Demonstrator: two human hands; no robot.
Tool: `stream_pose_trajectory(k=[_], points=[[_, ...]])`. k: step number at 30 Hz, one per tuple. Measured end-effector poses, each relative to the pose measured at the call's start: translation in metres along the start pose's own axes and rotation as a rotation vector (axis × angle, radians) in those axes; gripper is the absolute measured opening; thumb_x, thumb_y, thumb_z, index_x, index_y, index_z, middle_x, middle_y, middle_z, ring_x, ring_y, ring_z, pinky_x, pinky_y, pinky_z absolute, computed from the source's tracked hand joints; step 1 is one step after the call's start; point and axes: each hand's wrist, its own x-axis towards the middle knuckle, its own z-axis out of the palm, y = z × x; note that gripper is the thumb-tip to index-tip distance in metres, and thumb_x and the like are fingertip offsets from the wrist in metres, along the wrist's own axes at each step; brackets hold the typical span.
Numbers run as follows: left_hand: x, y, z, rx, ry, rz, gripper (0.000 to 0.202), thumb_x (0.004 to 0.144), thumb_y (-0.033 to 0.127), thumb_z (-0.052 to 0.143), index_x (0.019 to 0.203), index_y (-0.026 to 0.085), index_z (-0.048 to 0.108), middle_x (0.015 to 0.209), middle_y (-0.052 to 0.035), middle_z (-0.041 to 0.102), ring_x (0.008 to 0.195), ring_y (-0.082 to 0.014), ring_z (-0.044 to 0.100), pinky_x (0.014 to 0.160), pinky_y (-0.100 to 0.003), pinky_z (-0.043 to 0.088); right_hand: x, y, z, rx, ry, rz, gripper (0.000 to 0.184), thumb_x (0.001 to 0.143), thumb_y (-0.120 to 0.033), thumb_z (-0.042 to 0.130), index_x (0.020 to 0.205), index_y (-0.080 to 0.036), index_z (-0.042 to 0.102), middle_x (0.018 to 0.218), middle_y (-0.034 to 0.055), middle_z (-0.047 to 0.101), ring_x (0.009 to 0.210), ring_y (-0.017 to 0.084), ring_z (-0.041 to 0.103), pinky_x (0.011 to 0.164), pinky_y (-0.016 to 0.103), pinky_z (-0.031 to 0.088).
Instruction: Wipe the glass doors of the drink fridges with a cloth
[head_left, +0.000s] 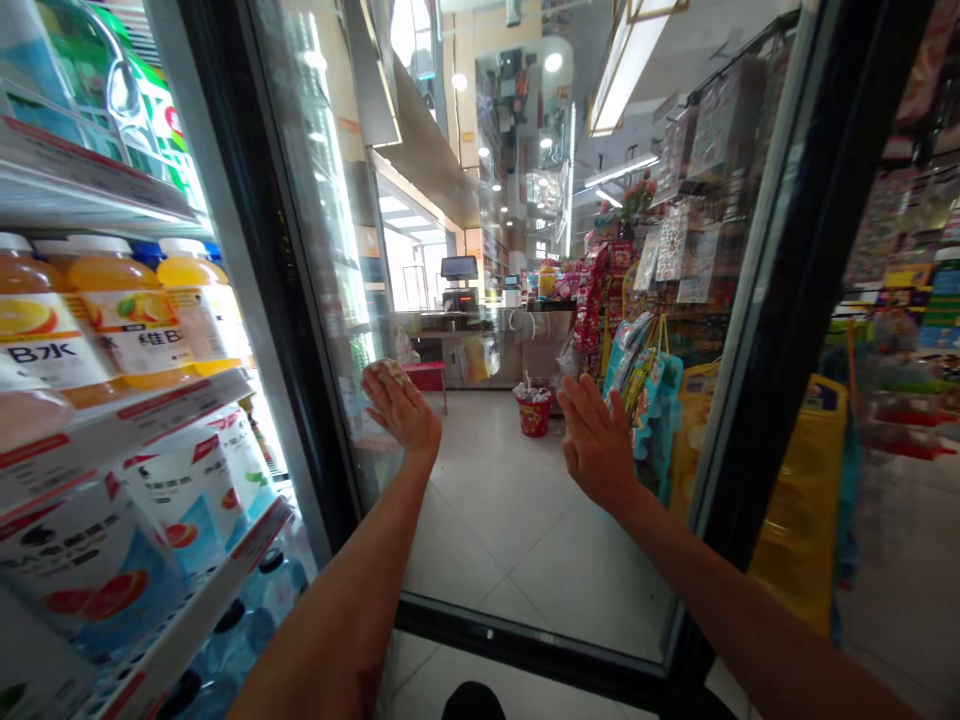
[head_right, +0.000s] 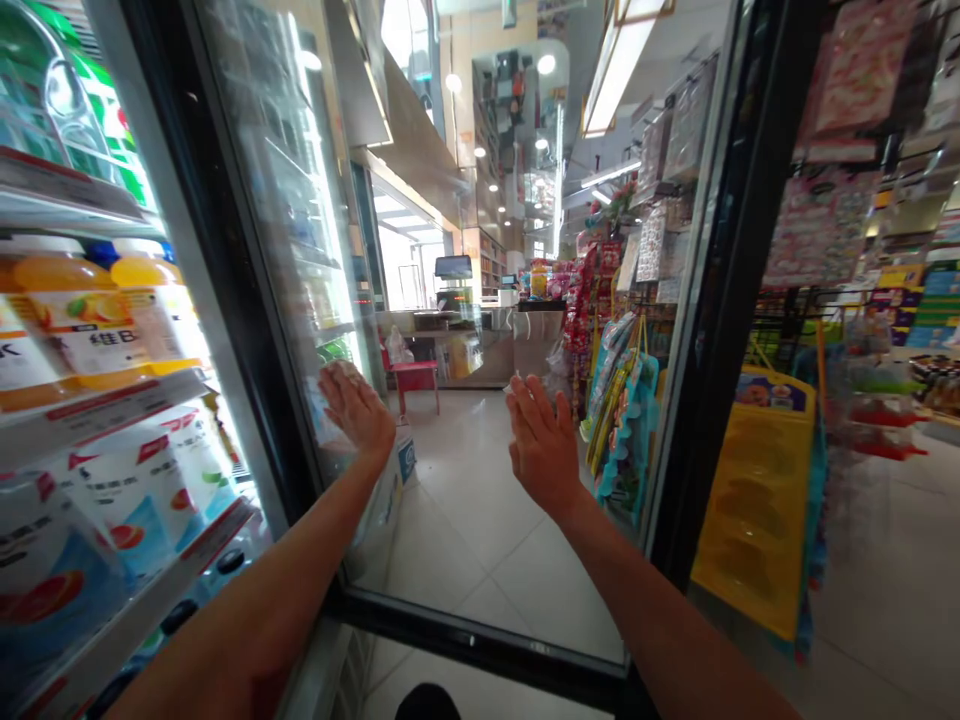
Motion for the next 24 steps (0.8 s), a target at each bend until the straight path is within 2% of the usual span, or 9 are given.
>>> stream_pose_trajectory(k=[2, 5, 7, 13, 15, 18, 19, 21, 24], points=[[-0.008, 0.009, 0.001, -0.006, -0.077, 0.146, 0.052, 0.092, 0.032, 0.027, 0.140, 0.015, 0.024, 0.148, -0.0150, 0.021, 0.139, -0.0225, 0.009, 0.111, -0.052, 0.010, -0.001, -0.003, 0.002, 0.005, 0.016, 0.030, 0.056, 0.081, -0.013, 0.035, 0.138, -0.013, 0.032, 0.139, 0.0101, 0.040, 0.137, 0.021, 0.019, 0.111, 0.046, 0.014], [-0.023, 0.023, 0.002, -0.023, -0.274, 0.644, 0.044, 0.090, 0.029, 0.034, 0.133, 0.023, 0.039, 0.144, -0.0080, 0.033, 0.138, -0.0188, 0.014, 0.113, -0.045, 0.008, -0.001, -0.004, 0.004, 0.003, 0.005, 0.031, 0.057, 0.082, -0.013, 0.034, 0.138, -0.015, 0.030, 0.140, 0.0091, 0.040, 0.137, 0.021, 0.020, 0.111, 0.047, 0.013], [-0.022, 0.020, 0.002, -0.014, -0.297, 0.780, 0.041, 0.090, 0.028, 0.036, 0.130, 0.023, 0.044, 0.141, -0.0077, 0.038, 0.137, -0.0181, 0.017, 0.113, -0.044, 0.007, -0.002, -0.002, 0.003, -0.002, -0.009, 0.015, 0.058, 0.082, -0.012, 0.034, 0.139, -0.016, 0.029, 0.140, 0.0080, 0.040, 0.137, 0.021, 0.020, 0.111, 0.046, 0.015], [0.005, -0.002, 0.005, -0.013, 0.072, 0.092, 0.052, 0.093, 0.033, 0.026, 0.141, 0.016, 0.020, 0.148, -0.0155, 0.021, 0.139, -0.0186, 0.008, 0.111, -0.049, 0.011, 0.000, -0.007, 0.002, 0.001, 0.010, 0.023, 0.057, 0.080, -0.011, 0.036, 0.137, -0.013, 0.031, 0.139, 0.0099, 0.041, 0.137, 0.021, 0.018, 0.110, 0.046, 0.016], [-0.001, 0.005, 0.006, -0.012, -0.002, 0.240, 0.051, 0.092, 0.031, 0.027, 0.141, 0.018, 0.022, 0.148, -0.0140, 0.022, 0.139, -0.0182, 0.008, 0.112, -0.048, 0.011, 0.001, -0.012, 0.004, 0.008, 0.003, 0.012, 0.056, 0.081, -0.012, 0.036, 0.136, -0.013, 0.034, 0.139, 0.0104, 0.041, 0.137, 0.021, 0.018, 0.111, 0.045, 0.015], [-0.008, 0.013, 0.003, -0.021, -0.279, 0.764, 0.045, 0.090, 0.027, 0.036, 0.135, 0.025, 0.036, 0.142, -0.0070, 0.036, 0.138, -0.0163, 0.015, 0.113, -0.043, 0.009, 0.003, -0.015, 0.007, 0.020, 0.003, -0.020, 0.054, 0.081, -0.012, 0.036, 0.135, -0.013, 0.035, 0.137, 0.0102, 0.043, 0.136, 0.019, 0.021, 0.112, 0.044, 0.012], [-0.006, 0.011, 0.001, -0.016, -0.333, 0.852, 0.043, 0.090, 0.027, 0.037, 0.133, 0.026, 0.040, 0.141, -0.0064, 0.039, 0.137, -0.0164, 0.018, 0.113, -0.042, 0.008, 0.002, -0.015, 0.007, 0.020, 0.005, -0.025, 0.054, 0.081, -0.012, 0.036, 0.135, -0.013, 0.035, 0.137, 0.0101, 0.044, 0.136, 0.019, 0.021, 0.112, 0.044, 0.012], [0.008, 0.000, -0.002, -0.001, -0.265, 0.692, 0.043, 0.090, 0.029, 0.036, 0.132, 0.025, 0.040, 0.141, -0.0071, 0.039, 0.136, -0.0165, 0.021, 0.113, -0.042, 0.008, 0.001, -0.013, 0.007, 0.018, 0.007, -0.032, 0.054, 0.081, -0.011, 0.036, 0.135, -0.013, 0.034, 0.136, 0.0100, 0.044, 0.137, 0.018, 0.020, 0.112, 0.043, 0.012], [0.030, -0.018, -0.004, 0.010, -0.002, 0.200, 0.050, 0.093, 0.032, 0.023, 0.141, 0.016, 0.022, 0.147, -0.0152, 0.023, 0.138, -0.0189, 0.012, 0.112, -0.050, 0.009, 0.001, -0.013, 0.008, 0.023, 0.011, -0.040, 0.055, 0.080, -0.011, 0.036, 0.135, -0.013, 0.035, 0.137, 0.0104, 0.044, 0.137, 0.019, 0.019, 0.112, 0.044, 0.013]])
